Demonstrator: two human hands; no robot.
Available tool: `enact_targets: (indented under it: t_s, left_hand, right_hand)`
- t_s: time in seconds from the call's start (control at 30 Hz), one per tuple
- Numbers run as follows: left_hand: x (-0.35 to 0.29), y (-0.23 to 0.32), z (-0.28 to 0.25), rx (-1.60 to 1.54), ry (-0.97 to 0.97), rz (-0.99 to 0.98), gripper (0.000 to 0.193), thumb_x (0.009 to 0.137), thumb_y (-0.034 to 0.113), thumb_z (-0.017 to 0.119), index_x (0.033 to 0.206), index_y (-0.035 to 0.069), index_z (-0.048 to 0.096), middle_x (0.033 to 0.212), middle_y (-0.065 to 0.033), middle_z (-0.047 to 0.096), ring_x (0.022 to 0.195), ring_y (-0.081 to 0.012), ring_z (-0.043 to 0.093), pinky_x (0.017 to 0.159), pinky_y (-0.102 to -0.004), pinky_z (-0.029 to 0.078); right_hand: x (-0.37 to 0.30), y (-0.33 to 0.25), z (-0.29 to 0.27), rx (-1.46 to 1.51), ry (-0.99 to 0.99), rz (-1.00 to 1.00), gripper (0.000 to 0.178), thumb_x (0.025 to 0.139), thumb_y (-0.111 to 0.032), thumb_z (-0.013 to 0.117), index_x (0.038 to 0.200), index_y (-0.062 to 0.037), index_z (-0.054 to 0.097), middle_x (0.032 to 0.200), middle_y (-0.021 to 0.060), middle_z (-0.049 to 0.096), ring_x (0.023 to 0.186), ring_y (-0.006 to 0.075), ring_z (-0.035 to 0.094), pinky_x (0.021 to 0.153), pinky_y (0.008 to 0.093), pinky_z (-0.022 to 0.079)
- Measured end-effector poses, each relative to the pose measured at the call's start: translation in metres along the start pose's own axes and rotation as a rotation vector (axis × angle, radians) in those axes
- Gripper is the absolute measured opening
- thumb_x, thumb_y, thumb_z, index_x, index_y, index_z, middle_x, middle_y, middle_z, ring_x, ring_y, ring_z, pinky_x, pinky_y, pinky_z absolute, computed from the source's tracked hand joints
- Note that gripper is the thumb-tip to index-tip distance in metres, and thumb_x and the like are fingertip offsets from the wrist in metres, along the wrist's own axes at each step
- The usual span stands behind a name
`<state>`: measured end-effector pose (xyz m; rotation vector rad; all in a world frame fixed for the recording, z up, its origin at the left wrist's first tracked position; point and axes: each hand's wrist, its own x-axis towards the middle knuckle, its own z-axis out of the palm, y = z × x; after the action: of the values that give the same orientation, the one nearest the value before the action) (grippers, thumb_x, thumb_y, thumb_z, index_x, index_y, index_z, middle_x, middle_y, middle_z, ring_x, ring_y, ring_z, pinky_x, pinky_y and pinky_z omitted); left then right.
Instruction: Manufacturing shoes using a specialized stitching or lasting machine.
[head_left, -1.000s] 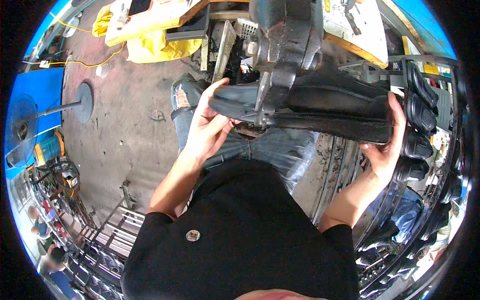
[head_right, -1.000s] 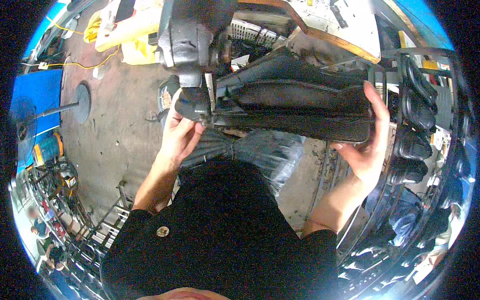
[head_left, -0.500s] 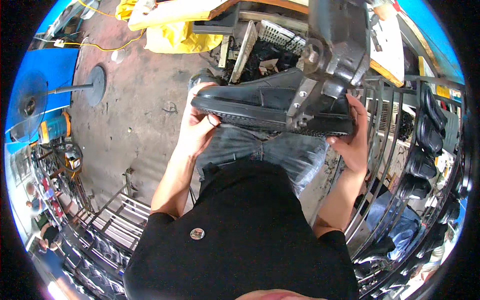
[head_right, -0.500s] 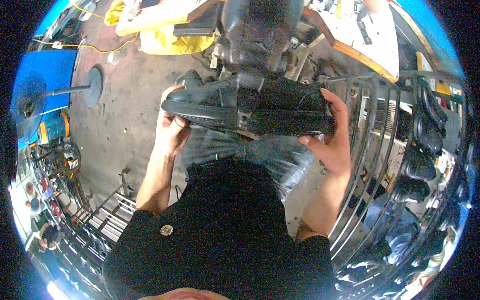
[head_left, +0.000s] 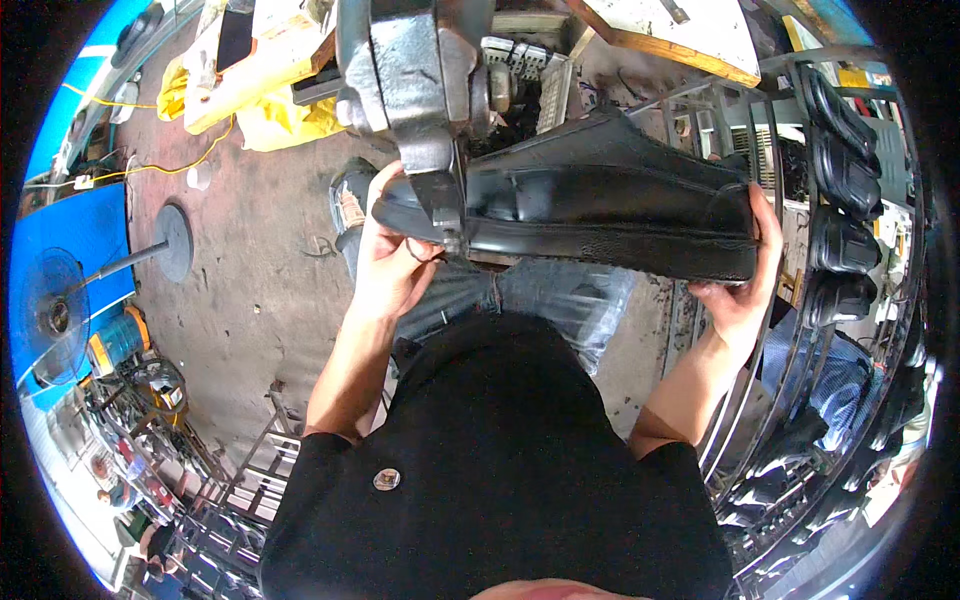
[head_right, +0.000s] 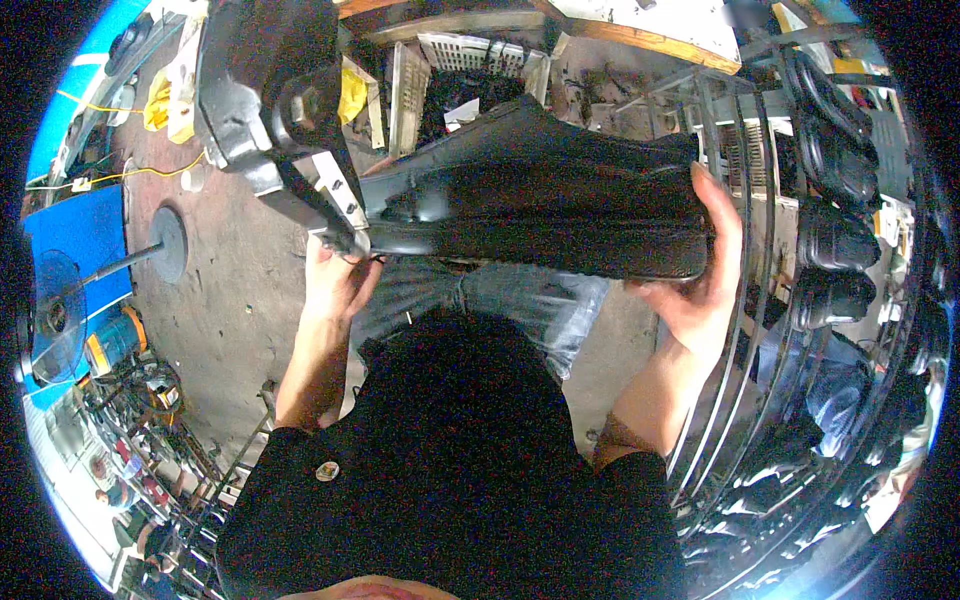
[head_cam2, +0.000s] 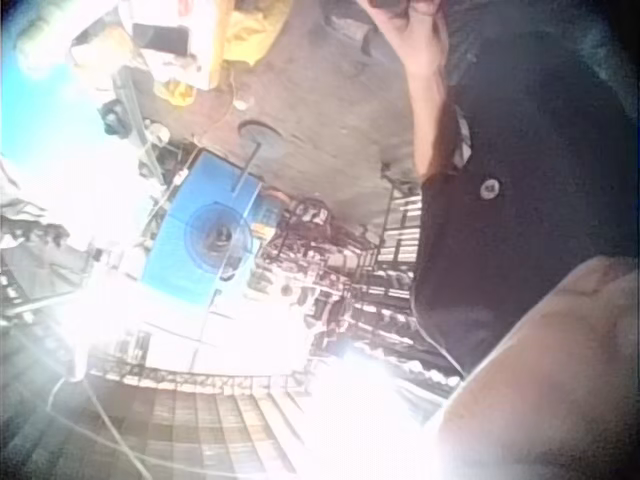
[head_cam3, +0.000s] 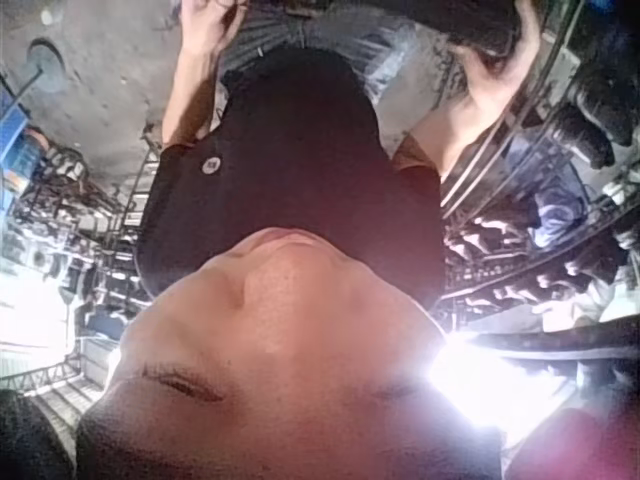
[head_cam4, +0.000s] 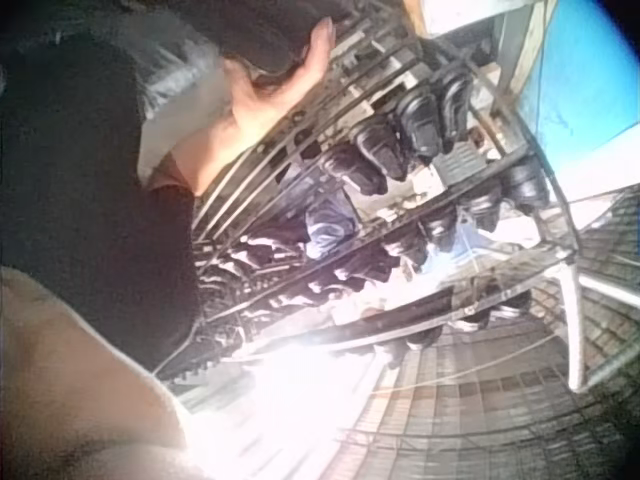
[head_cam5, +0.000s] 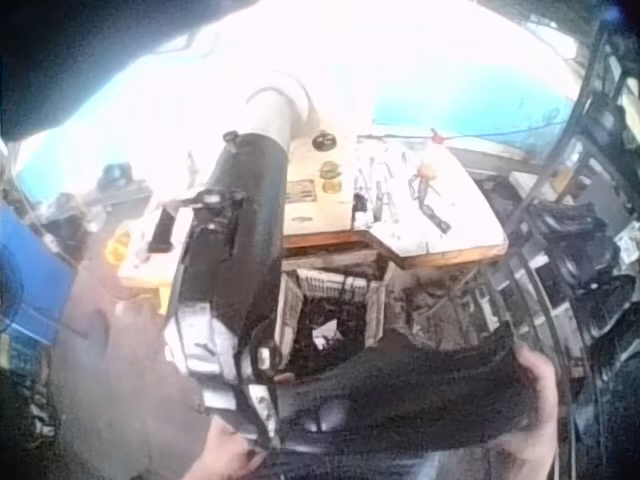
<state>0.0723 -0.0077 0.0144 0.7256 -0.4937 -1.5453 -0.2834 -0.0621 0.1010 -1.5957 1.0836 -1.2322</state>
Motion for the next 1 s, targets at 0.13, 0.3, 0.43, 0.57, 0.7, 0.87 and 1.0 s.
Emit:
enact_targets:
  t_s: [0.13,0.3,0.43,0.57,0.7,0.87,1.0]
  left_hand:
    - [0.001,0.002,-0.005,-0.024,0.018,0.055,0.093,0.080,0.020,0.089,0.153,0.013,0.033,0.134,-0.0015,0.058,0.117,-0.0161,0.059,0.096,-0.0327,0.051]
    - [-0.005,0.013,-0.011,-0.042,0.060,0.042,0.097,0.079,0.023,0.089,0.155,0.012,0.031,0.153,-0.0160,0.045,0.133,-0.0252,0.052,0.107,-0.0384,0.049]
    - [-0.008,0.031,-0.016,-0.025,0.088,0.032,0.097,0.079,0.026,0.088,0.156,0.016,0.031,0.156,-0.0231,0.039,0.136,-0.0308,0.051,0.104,-0.0400,0.052]
    - [-0.010,0.040,-0.038,0.030,0.091,0.126,0.098,0.078,0.030,0.089,0.156,0.017,0.031,0.157,-0.0252,0.037,0.136,-0.0323,0.051,0.099,-0.0387,0.056]
    - [-0.017,0.055,-0.040,0.048,0.106,0.183,0.097,0.079,0.032,0.087,0.157,0.016,0.031,0.157,-0.0267,0.036,0.136,-0.0332,0.051,0.098,-0.0393,0.058]
    - [-0.034,0.085,-0.047,0.317,0.226,0.281,0.100,0.081,0.044,0.084,0.159,0.013,0.028,0.160,-0.0225,0.033,0.142,-0.0362,0.043,0.118,-0.0497,0.036]
    - [-0.044,0.102,-0.046,1.077,0.293,0.645,0.101,0.081,0.044,0.085,0.157,0.004,0.031,0.163,-0.0221,0.030,0.150,-0.0350,0.033,0.122,-0.0496,0.024]
  right_hand:
    - [0.004,-0.007,0.004,-0.252,-0.024,-0.089,0.109,0.049,-0.021,0.096,0.145,0.0002,0.049,0.150,0.0203,0.050,0.144,0.0354,0.043,0.120,0.0488,0.032]
    - [0.010,-0.005,0.021,-0.181,-0.049,-0.118,0.106,0.048,-0.025,0.098,0.140,-0.0001,0.052,0.148,0.0198,0.052,0.143,0.0391,0.042,0.119,0.0511,0.032]
    - [0.022,-0.019,0.045,-0.234,-0.110,-0.157,0.108,0.052,-0.029,0.099,0.142,0.0014,0.048,0.148,0.0215,0.050,0.142,0.0370,0.043,0.120,0.0486,0.031]
    - [0.030,-0.019,0.063,-0.241,-0.196,-0.164,0.111,0.055,-0.032,0.098,0.145,0.0039,0.044,0.150,0.0213,0.047,0.143,0.0330,0.042,0.121,0.0449,0.028]
    - [0.024,-0.011,0.086,-0.060,-0.174,-0.061,0.101,0.051,-0.014,0.098,0.140,-0.0019,0.052,0.147,0.0205,0.049,0.145,0.0356,0.039,0.119,0.0473,0.032]
    - [0.015,0.003,0.117,0.006,-0.202,-0.024,0.098,0.054,-0.006,0.095,0.141,-0.0029,0.051,0.146,0.0179,0.051,0.146,0.0362,0.037,0.120,0.0476,0.030]
    - [0.019,-0.002,0.142,0.017,-0.219,-0.038,0.093,0.056,-0.008,0.095,0.140,-0.0073,0.054,0.145,0.0139,0.054,0.141,0.0381,0.043,0.117,0.0475,0.036]
